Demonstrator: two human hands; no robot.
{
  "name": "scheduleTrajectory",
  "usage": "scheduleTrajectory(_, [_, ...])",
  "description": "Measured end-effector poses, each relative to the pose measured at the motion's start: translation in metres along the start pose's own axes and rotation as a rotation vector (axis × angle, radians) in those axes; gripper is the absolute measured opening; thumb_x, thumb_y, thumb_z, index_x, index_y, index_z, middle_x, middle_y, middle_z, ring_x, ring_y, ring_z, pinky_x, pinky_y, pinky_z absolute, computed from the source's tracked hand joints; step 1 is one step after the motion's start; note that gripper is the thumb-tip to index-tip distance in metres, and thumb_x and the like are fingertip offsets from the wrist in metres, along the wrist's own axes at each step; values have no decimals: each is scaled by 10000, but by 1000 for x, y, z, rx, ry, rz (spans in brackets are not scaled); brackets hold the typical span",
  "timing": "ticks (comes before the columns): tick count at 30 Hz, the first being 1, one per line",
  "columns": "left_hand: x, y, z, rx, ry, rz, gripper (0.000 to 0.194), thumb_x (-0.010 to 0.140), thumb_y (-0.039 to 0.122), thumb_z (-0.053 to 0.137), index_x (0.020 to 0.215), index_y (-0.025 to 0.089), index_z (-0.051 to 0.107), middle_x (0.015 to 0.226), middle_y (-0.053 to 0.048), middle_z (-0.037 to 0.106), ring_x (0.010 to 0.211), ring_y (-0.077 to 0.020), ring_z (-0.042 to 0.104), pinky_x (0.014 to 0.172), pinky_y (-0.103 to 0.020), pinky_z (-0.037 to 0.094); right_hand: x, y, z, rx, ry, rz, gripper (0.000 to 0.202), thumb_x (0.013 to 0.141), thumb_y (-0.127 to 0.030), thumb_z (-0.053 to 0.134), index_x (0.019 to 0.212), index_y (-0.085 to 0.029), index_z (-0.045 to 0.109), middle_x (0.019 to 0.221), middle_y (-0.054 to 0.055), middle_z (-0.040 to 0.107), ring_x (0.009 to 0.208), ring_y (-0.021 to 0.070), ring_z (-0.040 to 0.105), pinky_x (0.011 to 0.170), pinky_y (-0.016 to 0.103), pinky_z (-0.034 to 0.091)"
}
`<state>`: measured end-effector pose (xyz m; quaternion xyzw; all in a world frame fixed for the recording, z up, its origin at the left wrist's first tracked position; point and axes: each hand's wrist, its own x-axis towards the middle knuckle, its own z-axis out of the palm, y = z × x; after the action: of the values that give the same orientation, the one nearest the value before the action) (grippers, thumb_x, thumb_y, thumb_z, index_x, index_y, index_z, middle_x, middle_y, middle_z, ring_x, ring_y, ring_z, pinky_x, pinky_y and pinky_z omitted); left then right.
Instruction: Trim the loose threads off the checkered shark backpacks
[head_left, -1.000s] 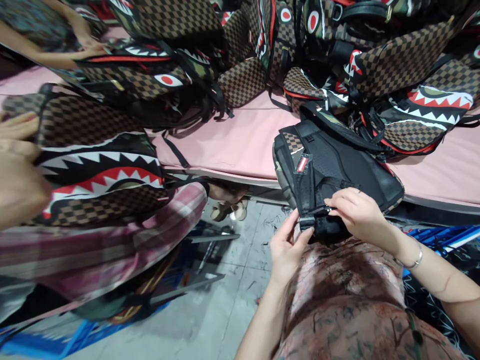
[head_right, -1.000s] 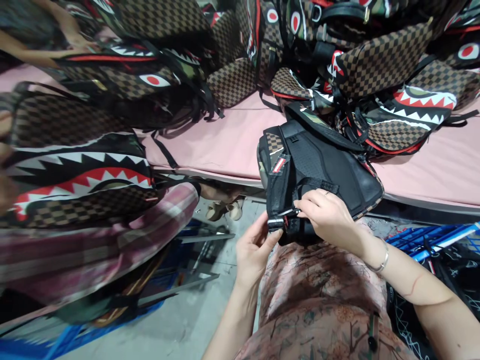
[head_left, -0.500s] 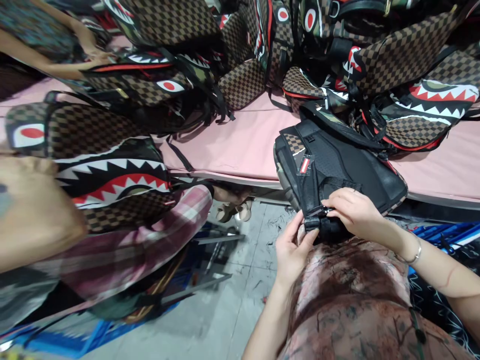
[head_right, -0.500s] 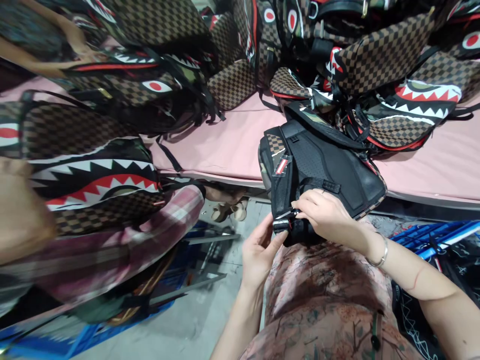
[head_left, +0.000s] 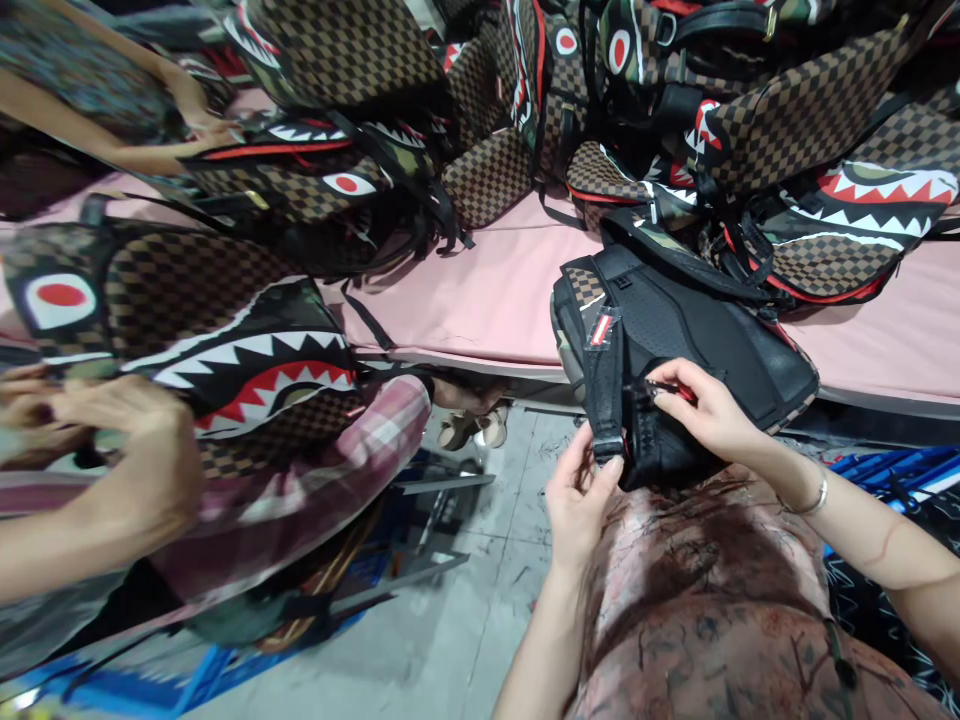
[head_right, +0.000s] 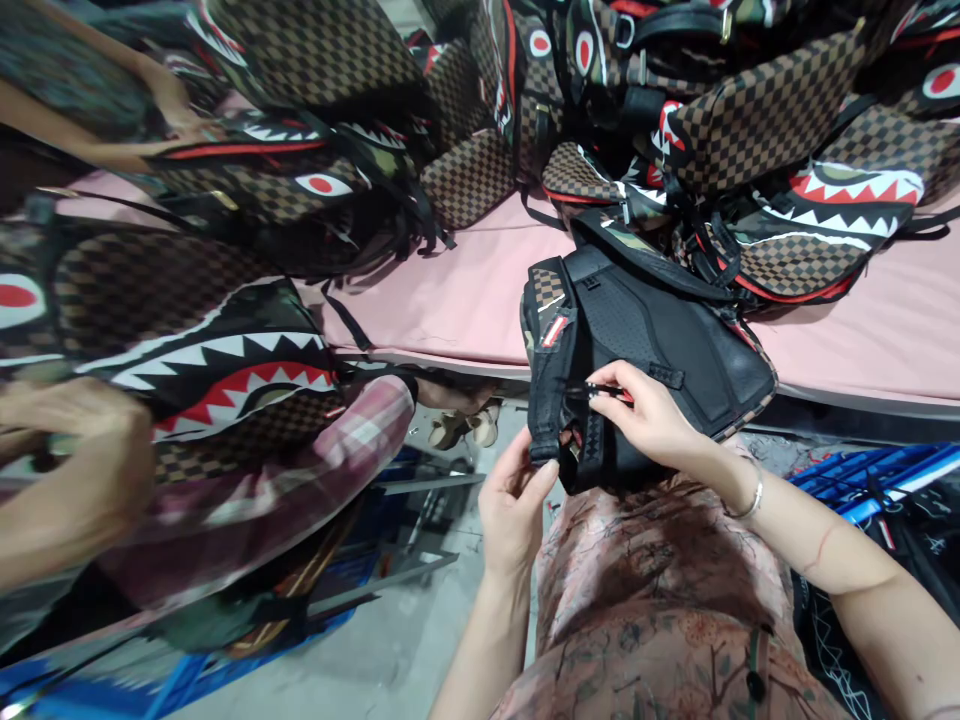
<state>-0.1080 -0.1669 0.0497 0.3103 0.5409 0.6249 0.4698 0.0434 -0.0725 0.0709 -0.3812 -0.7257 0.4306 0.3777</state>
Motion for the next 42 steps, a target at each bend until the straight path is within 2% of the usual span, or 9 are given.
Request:
scheduleTrajectory(3, [2,-5,2,7,-2,47,445,688,297,684,1108,180,591,1085,-72,636,1014,-215,584,910,-316,449,15,1,16,256,-125,185,250,792,-411,525,848,-167,538,771,19,595,683,137,557,638,259,472])
scheduleTrajectory(6, [4,-9,6,135,0,67,533,657,295,712,1147,186,534,1040,-71,623,911,-189,610,846,-290,476,32,0,36,311,-175,261,277,754,-437,545,735,-162,515,637,-11,547,551,115,504,530,234,435])
scheduleTrajectory(9, [7,-9,7,276,122,191,665,643,260,725,1233,215,422,1118,-84,538,918,-170,588,828,-275,474,50,-9,49,83,5,159,157,728,-307,551,685,-164,502,622,-21,532,555,104,488,534,215,394])
scheduleTrajectory(13, [14,-6,0,389,238,278,451,698,292,673,1118,196,538,1136,-102,523,919,-174,576,823,-283,470,66,-32,50,-287,40,17,120,724,-231,533,631,-169,491,574,-31,501,536,98,455,534,219,339])
scheduleTrajectory(18, [22,-1,-7,40,192,61,310,713,316,656,982,164,631,940,-67,672,852,-183,634,842,-322,480,67,-35,44,-130,-142,10,212,820,-392,474,818,-185,521,684,-25,555,617,119,513,577,225,382])
scheduleTrajectory(21, [25,2,-7,-243,105,-162,262,685,308,674,872,125,666,832,-84,706,827,-227,657,819,-379,500,55,-16,41,-76,-36,-51,190,879,-326,387,963,-192,493,854,12,576,770,139,541,705,259,418])
scheduleTrajectory(24, [26,4,-7,-420,82,-279,230,661,280,689,803,99,680,833,-116,710,878,-265,652,858,-415,487,38,6,35,-177,84,-138,128,847,-239,460,953,-187,510,868,37,559,805,163,528,737,285,422])
scheduleTrajectory(32, [26,0,-1,-534,134,-271,175,674,237,673,792,110,692,835,-72,712,858,-211,655,896,-338,466,8,24,26,-392,5,-403,171,860,-203,479,1003,-175,568,927,84,595,881,193,551,771,322,459])
scheduleTrajectory(42, [20,3,8,-554,220,-244,156,644,195,689,772,105,681,770,-56,705,720,-139,645,724,-233,489,8,14,36,-531,60,-464,190,876,-158,443,973,-152,606,884,85,631,836,182,575,747,299,460])
